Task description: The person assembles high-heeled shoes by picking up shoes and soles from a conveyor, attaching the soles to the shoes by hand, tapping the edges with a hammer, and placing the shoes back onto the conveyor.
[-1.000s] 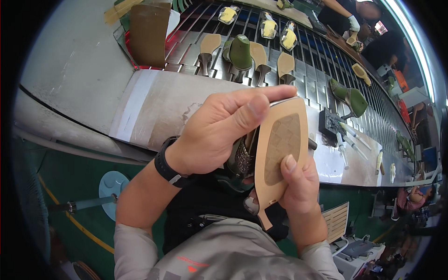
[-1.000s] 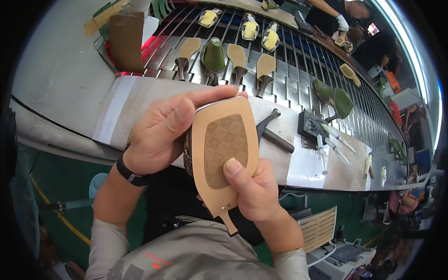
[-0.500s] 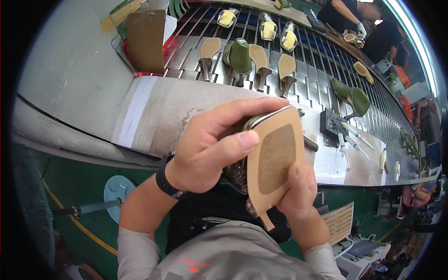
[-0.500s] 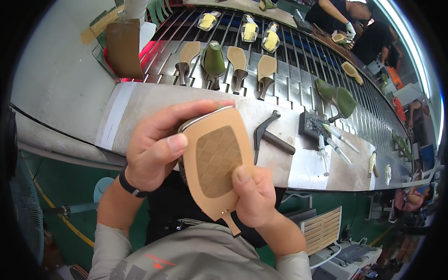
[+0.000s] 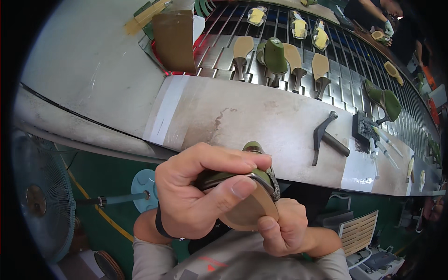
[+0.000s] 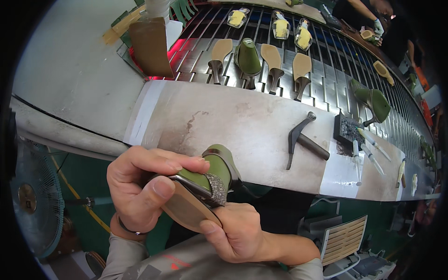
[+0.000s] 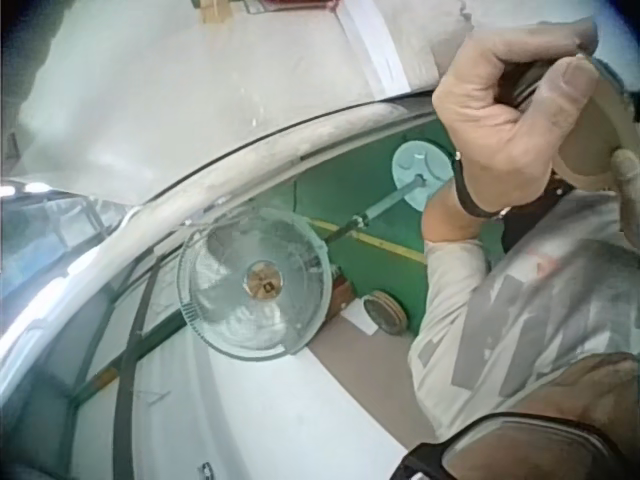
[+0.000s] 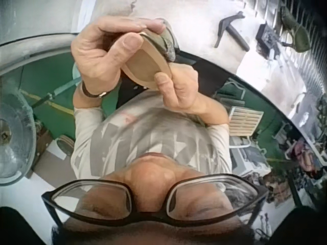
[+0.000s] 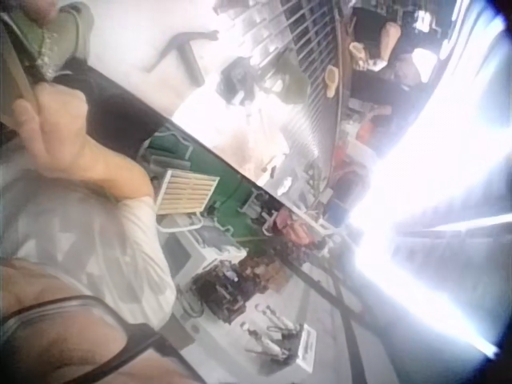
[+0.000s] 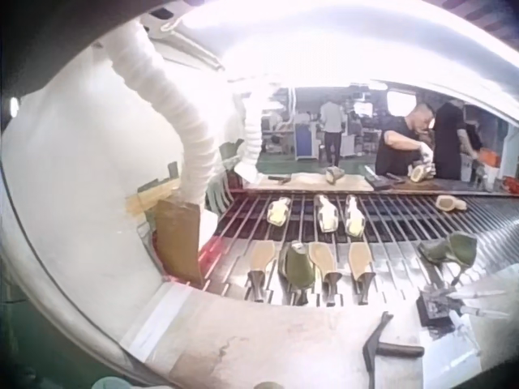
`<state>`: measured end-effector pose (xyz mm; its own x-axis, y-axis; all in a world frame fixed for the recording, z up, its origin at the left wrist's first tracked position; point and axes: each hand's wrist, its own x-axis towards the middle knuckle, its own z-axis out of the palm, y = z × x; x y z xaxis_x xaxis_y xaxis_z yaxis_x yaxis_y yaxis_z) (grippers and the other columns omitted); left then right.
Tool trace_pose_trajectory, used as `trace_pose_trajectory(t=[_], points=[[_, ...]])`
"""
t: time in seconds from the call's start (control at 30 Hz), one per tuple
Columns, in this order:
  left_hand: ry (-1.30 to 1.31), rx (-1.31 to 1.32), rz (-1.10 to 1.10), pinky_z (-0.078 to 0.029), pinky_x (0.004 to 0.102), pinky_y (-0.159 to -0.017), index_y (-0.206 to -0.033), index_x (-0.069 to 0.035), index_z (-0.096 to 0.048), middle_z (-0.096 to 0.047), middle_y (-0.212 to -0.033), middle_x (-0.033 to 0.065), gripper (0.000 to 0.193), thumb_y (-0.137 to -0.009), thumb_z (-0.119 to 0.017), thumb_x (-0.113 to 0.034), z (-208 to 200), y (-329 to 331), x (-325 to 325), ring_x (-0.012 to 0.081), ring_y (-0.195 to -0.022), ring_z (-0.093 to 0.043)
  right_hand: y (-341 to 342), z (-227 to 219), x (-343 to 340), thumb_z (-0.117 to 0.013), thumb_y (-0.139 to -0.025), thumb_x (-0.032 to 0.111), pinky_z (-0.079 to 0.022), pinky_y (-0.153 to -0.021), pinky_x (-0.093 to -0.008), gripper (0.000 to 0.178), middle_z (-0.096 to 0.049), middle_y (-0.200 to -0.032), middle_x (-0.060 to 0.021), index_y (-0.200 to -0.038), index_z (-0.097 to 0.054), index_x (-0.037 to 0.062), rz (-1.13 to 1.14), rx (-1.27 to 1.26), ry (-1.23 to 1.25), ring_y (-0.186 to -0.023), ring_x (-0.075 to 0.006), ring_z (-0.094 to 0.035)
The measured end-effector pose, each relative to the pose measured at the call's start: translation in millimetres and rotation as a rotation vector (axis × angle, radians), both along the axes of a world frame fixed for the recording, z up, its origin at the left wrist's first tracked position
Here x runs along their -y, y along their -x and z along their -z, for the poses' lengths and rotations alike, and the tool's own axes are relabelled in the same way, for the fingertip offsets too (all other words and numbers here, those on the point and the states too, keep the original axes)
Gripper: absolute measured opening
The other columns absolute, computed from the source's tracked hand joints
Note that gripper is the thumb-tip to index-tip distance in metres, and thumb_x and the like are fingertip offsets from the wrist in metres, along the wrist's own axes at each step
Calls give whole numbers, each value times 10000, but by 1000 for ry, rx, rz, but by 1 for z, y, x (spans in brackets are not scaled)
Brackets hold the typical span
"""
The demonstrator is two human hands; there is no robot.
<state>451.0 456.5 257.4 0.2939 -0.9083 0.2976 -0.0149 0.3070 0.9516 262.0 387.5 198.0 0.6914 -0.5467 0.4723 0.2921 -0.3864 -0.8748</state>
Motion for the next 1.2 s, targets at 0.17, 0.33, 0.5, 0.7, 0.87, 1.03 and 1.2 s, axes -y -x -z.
trace_pose_trajectory(t=[0.17, 0.33, 0.5, 0.7, 0.87, 1.03, 1.2], points=[[13, 185, -103, -625, 449, -959, -1037, 27, -606, -762, -1036, 248, 183, -1047, -667, -145, -2, -9, 4, 307, -971, -782, -12, -6, 6, -734, -979, 129, -441, -487, -400, 209, -567, -634, -113, -824, -640, 27, -74, -97, 17, -506, -302, -561], [-45, 76, -299, -601, 323, -885, -1131, 78, -696, -783, -1054, 186, 201, -1084, -621, -102, -4, -24, 21, 215, -983, -763, -15, -3, 22, -757, -980, 177, -486, -518, -407, 213, -591, -655, -140, -878, -653, 21, -114, -295, -121, -556, -325, -624], [-60, 122, -221, -624, 393, -908, -1158, 71, -683, -765, -1116, 238, 289, -1121, -546, -181, 2, -44, 25, 302, -1011, -776, -17, -4, 23, -727, -1007, 180, -486, -530, -409, 228, -595, -661, -141, -869, -641, 20, -51, -253, 52, -563, -340, -616], [-100, 33, -129, -601, 397, -999, -1211, 87, -678, -760, -1152, 220, 327, -1118, -546, -198, -14, -57, 67, 302, -1094, -760, -28, 0, 41, -709, -1038, 205, -449, -532, -352, 275, -591, -655, -125, -886, -650, -16, 8, -338, -203, -535, -210, -544], [-69, -167, 75, -596, 390, -1015, -1268, 92, -665, -754, -1202, 202, 342, -1100, -555, -185, -8, -72, 116, 305, -1132, -750, -29, -2, 61, -654, -1091, 214, -468, -584, -261, 295, -683, -789, 4, -979, -710, -53, -86, -260, -462, -697, -49, -569], [-174, -66, 156, -593, 340, -967, -1235, 105, -686, -745, -1187, 200, 302, -1056, -590, -119, -9, -75, 138, 260, -1091, -723, -17, -41, 50, -630, -1105, 236, -551, -620, -258, 318, -740, -852, -87, -1059, -712, -67, -78, -148, -628, -713, -114, -689], [-203, -173, 134, -596, 297, -865, -1107, 125, -738, -766, -1066, 160, 252, -1037, -631, -92, -8, -76, 146, 203, -943, -724, -22, -16, 62, -605, -1120, 245, -569, -642, -265, 345, -746, -894, -110, -1071, -701, -83, -63, -220, -582, -723, -126, -699]])
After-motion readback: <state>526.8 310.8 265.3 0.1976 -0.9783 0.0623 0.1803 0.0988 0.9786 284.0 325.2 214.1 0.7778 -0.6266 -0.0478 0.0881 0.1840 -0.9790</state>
